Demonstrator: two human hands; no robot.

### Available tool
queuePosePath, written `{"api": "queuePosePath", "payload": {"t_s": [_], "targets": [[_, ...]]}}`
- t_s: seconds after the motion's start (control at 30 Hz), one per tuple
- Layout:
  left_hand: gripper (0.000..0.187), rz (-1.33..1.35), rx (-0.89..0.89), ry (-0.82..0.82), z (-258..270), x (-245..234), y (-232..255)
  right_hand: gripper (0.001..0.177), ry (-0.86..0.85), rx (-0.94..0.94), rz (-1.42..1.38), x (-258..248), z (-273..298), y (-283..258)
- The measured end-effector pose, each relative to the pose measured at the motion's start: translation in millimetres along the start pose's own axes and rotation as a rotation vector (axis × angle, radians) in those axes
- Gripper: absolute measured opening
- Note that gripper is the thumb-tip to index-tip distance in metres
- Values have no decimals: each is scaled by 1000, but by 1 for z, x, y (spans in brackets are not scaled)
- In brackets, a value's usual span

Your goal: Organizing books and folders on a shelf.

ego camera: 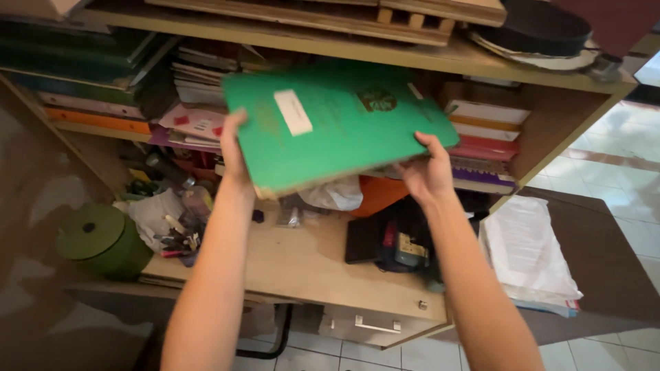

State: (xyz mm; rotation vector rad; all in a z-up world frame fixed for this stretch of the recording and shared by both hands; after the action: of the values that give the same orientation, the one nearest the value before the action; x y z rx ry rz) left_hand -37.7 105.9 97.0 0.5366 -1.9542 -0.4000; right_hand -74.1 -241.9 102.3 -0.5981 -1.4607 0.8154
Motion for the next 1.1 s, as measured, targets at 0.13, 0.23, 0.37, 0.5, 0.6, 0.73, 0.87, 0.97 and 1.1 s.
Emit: {"api": "queuePosePath", "payload": {"t_s": [0.13,0.23,0.37,0.5,0.6,0.73,0.87,0.97,1.1], "targets": [[63,0,-27,58,-6,20,25,37,-43,-64,-166,4,-30,31],[67,-7,-10,108,-15,15,17,34,-84,-141,-220,14,-44,32],[60,-77,39,-28,-40,-7,-14,36,-17,-184,-209,23,-56,19],[58,-86,37,-18,-73,-11,-48,38,51,-226,-221,24,-58,2],[56,-39,4,-4,-95,-24,-75,39,73,-256,-179,20,-61,-15],[51,48,-52,8,-106,-34,-107,42,95,-286,-81,9,-71,-41],[45,100,-103,74,-115,-48,-147,48,123,-276,9,-9,-85,-62],[45,121,-146,141,-119,-57,-167,51,124,-250,52,-25,-102,-67],[49,104,-180,178,-123,-69,-179,54,181,-214,103,-16,-108,-64]]}}
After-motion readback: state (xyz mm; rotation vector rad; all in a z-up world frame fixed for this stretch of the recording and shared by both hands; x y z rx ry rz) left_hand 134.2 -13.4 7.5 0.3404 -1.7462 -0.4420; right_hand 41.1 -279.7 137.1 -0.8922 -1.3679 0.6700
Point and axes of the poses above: each hand's wrist, its own z-axis away from the middle knuckle, its own x-axis out of the palm, y = z × x, the point moved 1 cm from there along -z, towards the middle knuckle, and after that the axes turned 9 degrees about x, right-handed, at the moved point
